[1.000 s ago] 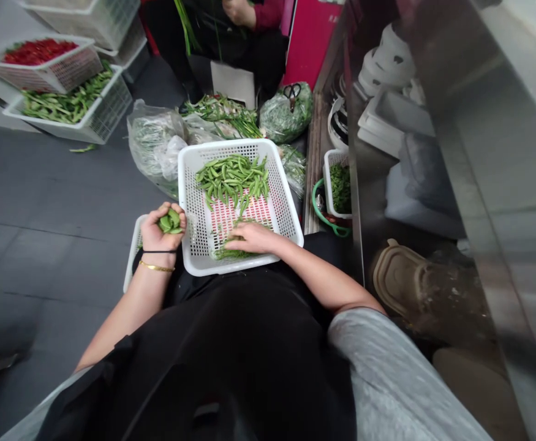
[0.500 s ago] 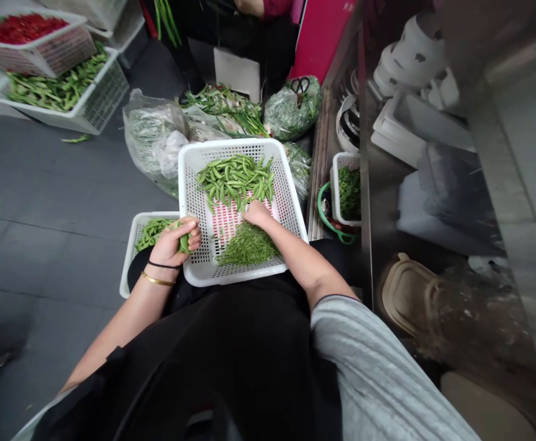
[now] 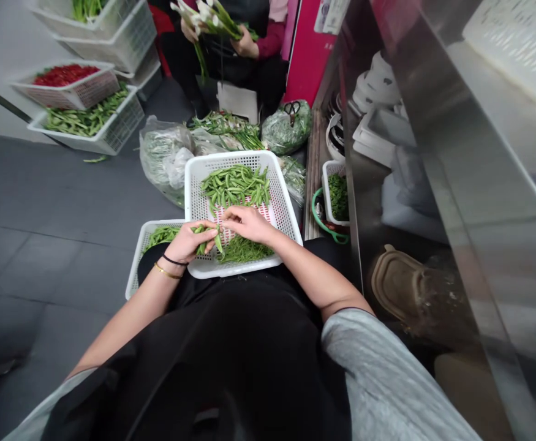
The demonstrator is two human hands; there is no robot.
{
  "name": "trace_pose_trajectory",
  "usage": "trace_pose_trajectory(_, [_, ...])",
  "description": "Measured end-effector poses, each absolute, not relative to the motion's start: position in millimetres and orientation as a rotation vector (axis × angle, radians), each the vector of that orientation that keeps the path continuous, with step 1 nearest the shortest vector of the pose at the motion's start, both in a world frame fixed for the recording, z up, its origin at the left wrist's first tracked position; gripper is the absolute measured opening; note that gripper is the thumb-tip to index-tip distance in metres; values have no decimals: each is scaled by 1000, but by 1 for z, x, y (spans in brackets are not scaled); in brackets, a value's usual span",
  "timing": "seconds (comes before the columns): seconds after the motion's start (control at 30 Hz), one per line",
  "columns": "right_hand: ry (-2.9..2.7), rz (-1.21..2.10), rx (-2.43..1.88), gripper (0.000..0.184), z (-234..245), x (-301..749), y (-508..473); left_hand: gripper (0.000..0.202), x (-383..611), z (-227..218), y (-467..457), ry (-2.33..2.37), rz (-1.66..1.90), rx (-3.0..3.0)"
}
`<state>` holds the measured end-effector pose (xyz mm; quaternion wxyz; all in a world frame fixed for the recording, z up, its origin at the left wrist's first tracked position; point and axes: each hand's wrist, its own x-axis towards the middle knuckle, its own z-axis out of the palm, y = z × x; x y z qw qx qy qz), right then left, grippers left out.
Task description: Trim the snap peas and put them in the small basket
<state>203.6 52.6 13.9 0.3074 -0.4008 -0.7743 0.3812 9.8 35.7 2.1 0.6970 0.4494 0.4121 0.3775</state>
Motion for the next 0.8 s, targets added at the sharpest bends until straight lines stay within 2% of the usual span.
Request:
trace_pose_trajectory(0.23, [-2348,807,-789,17,36,203,41,23,4,14,23,752,631,942])
trace_pose_trajectory(0.43, [-2268,352,-1087,21,35,194,20,23,12,10,16,717,718,616])
trace_pose_trajectory(0.7, [-1907,482,-1237,10,39,231,26,24,-4,13,20,1039,1230,902])
trace_pose_trajectory(0.73, [-1943,531,-1236,10,38,229,27,22,-5,13,20,1073,1243,974])
trace_pose_trajectory(0.8, [-2090,611,-1213,22,35,219,27,19,-3,14,19,1133,1227,1122])
